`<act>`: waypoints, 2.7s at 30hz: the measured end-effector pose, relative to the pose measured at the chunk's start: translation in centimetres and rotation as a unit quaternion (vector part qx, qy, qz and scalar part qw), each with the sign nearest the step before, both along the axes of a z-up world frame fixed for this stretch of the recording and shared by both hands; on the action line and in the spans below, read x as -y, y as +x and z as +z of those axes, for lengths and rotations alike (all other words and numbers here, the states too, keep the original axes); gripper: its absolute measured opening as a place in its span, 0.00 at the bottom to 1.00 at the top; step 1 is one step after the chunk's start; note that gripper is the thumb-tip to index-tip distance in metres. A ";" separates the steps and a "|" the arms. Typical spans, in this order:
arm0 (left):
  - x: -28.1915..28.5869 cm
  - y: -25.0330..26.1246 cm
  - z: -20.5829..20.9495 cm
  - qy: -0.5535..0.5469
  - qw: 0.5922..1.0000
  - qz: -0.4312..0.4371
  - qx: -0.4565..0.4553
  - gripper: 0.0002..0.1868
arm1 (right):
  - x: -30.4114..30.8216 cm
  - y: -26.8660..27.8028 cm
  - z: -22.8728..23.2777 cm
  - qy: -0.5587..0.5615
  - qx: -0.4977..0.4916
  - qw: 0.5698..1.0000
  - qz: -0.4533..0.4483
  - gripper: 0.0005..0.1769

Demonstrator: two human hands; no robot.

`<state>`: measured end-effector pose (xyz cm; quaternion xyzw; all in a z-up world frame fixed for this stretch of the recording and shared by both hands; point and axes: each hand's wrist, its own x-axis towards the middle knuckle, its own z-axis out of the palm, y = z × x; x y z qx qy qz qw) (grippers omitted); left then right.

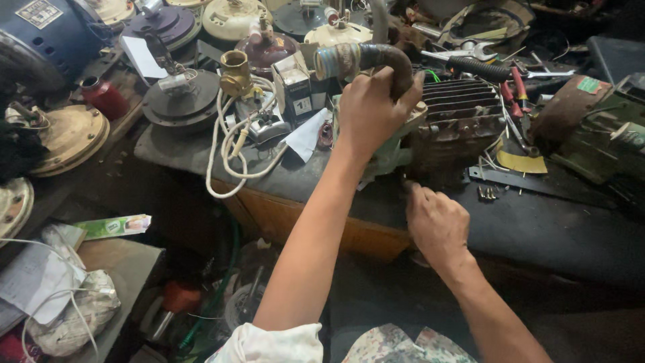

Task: The person uses a wrench to loosen and remove bolts from a motor housing on a cluttered workbench. They then detach the housing, handle a green wire, and reattach the housing to the motor.

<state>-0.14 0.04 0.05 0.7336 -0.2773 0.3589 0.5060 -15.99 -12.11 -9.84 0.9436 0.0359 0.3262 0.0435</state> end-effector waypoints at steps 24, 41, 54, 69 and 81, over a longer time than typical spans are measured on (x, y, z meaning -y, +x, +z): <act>0.2 0.1 -0.4 0.016 1.000 0.007 -0.020 0.24 | -2.0 1.1 -3.3 0.067 0.032 0.997 -0.003 0.19; -0.3 5.2 0.8 0.033 0.991 0.050 -0.116 0.22 | 3.0 -1.5 0.9 0.387 -0.147 0.910 0.036 0.11; -1.7 11.5 0.0 0.049 0.979 0.082 -0.182 0.28 | 3.9 2.1 6.2 0.346 -0.187 0.918 0.044 0.15; -1.0 13.3 1.2 0.044 0.968 0.090 -0.229 0.28 | 1.3 9.2 13.2 0.009 -0.296 0.946 0.133 0.18; -1.4 14.0 1.2 0.069 0.963 0.084 -0.246 0.31 | 0.9 13.0 12.1 -0.089 -0.260 0.955 0.114 0.19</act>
